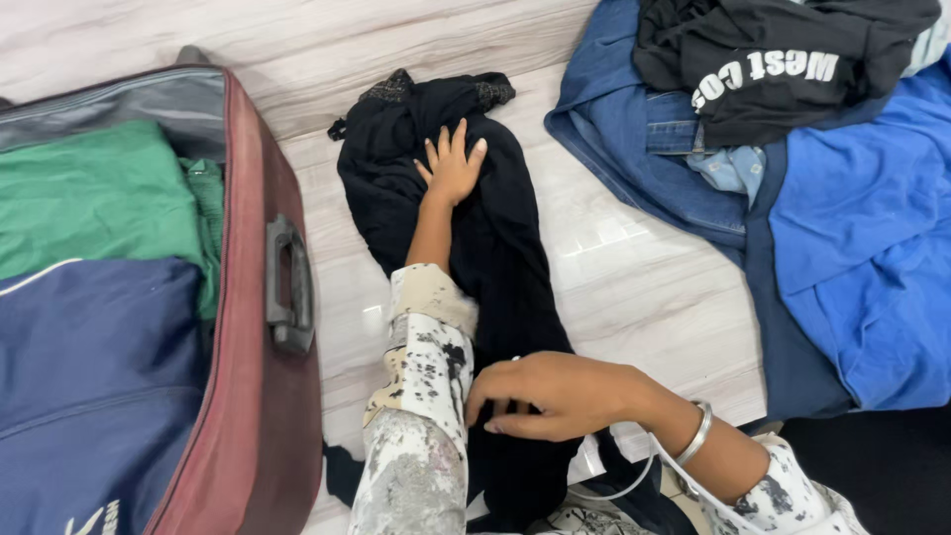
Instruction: The person folds a navy blue jacket and a black dress on the floor, then places them into an open suitcase. The person continues folding a black t-shirt.
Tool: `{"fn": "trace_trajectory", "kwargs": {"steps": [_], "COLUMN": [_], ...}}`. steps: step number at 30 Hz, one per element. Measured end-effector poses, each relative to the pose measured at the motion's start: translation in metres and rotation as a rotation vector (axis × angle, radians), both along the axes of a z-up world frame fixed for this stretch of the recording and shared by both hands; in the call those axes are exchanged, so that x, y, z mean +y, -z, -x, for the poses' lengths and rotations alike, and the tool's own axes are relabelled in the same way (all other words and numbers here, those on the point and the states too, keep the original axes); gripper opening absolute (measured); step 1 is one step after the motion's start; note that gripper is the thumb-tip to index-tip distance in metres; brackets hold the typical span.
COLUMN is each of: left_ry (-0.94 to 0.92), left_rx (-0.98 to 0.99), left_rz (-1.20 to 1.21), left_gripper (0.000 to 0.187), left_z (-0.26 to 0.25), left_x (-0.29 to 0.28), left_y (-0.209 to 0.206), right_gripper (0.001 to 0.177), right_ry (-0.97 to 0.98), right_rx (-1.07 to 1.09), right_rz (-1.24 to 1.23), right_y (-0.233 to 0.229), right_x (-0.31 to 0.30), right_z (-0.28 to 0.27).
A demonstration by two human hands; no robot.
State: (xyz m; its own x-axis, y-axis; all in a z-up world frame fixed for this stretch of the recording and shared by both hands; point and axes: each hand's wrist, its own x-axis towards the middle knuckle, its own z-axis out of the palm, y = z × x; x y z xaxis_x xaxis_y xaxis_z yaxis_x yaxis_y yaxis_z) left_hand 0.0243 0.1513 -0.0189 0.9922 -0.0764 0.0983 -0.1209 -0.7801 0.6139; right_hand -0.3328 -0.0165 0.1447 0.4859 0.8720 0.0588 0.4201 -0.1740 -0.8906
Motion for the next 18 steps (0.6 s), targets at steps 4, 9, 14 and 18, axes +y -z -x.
{"fn": "trace_trajectory", "kwargs": {"steps": [4,9,14,18], "left_ry": [0.209,0.445,0.655,0.610], "left_rx": [0.026,-0.163,-0.123,-0.071], "left_rz": [0.285,0.361,0.370,0.025], "left_gripper": [0.061,0.041,0.035,0.038], "left_z": [0.024,0.128,0.221,0.252], "left_x": [0.036,0.064,0.052,0.044], "left_y": [-0.026,-0.083,-0.110,-0.089], "right_gripper": [0.018,0.015,0.018,0.055], "right_ry": [0.069,0.168,0.342,-0.055], "right_rx": [-0.178,-0.207,-0.262,-0.717], "right_rz": [0.009,-0.042,-0.011,0.077], "right_y": [-0.011,0.003,0.011,0.010], "right_x": [0.004,-0.012,-0.019,-0.016], "right_z": [-0.003,-0.016,-0.026,-0.010]}}
